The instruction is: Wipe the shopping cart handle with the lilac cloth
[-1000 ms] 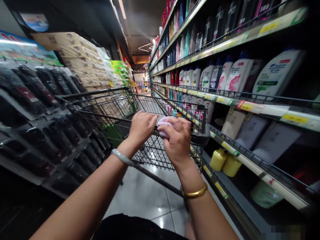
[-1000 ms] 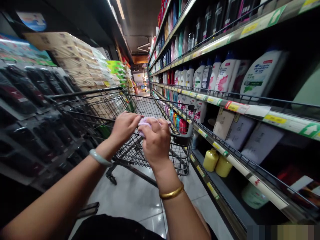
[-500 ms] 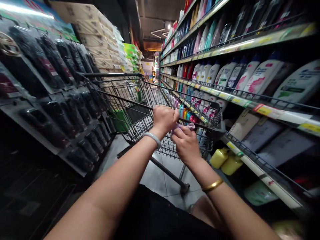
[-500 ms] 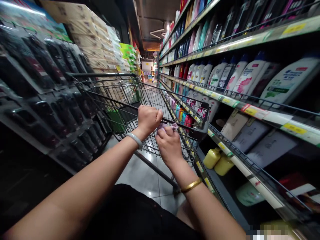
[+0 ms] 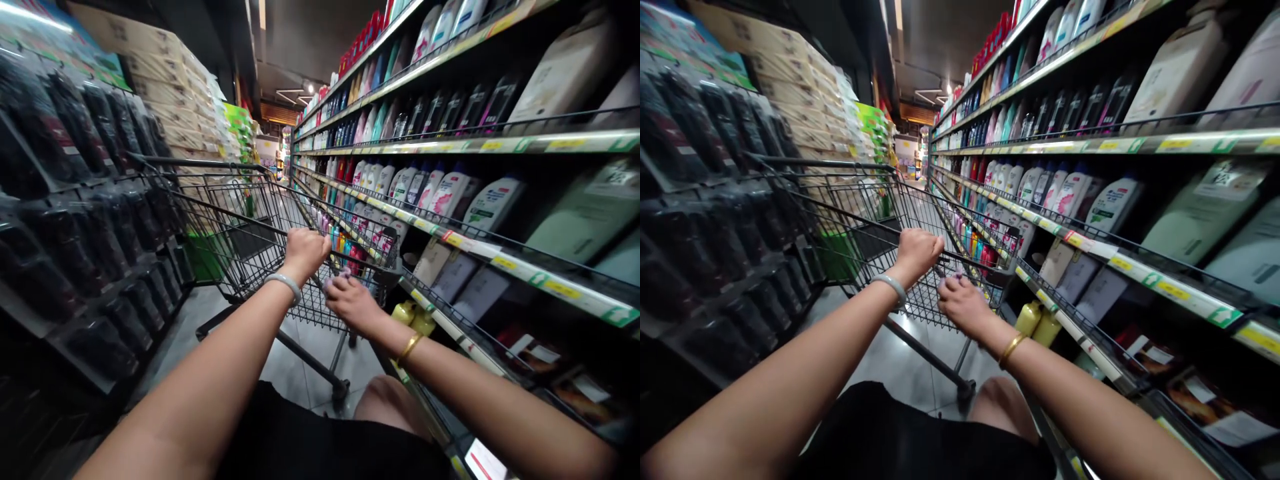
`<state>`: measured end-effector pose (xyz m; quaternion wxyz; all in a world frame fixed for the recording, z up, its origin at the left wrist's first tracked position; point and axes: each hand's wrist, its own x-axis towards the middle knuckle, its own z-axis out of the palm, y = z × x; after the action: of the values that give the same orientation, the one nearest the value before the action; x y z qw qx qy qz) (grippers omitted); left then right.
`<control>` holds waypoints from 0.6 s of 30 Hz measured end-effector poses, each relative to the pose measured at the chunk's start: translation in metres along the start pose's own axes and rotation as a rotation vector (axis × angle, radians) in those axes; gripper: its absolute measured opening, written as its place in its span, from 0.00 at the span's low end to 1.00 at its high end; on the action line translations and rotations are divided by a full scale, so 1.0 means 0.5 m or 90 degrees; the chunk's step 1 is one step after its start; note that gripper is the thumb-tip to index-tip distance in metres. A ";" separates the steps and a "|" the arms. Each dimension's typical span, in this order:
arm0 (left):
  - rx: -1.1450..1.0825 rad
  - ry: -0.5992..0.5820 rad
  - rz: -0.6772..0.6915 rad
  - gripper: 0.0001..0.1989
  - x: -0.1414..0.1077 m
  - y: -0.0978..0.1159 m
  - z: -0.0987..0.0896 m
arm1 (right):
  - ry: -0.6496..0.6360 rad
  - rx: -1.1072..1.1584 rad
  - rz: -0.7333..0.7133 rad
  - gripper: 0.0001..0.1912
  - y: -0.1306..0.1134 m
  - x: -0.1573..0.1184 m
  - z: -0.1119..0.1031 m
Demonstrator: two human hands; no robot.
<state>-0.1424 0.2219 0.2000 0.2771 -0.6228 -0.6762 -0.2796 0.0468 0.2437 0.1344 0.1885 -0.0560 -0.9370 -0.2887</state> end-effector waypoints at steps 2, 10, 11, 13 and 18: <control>0.002 -0.011 -0.004 0.30 -0.005 -0.007 -0.011 | 0.082 -0.030 0.056 0.08 0.013 0.011 -0.034; 0.018 -0.079 0.020 0.30 -0.019 -0.046 -0.058 | -0.075 0.022 -0.106 0.09 -0.061 -0.027 0.001; 0.018 -0.085 0.023 0.29 -0.021 -0.050 -0.064 | -0.075 0.028 -0.118 0.10 -0.068 -0.031 0.003; 0.015 -0.093 0.024 0.28 -0.024 -0.055 -0.074 | -0.029 0.020 -0.097 0.09 -0.069 -0.028 -0.010; -0.001 -0.107 0.003 0.23 -0.032 -0.072 -0.093 | 0.038 -0.013 0.035 0.08 -0.061 -0.001 -0.060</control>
<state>-0.1759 0.1748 0.2196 0.2193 -0.6459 -0.6954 -0.2262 0.0503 0.2019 0.1413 0.2234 -0.0754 -0.9262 -0.2941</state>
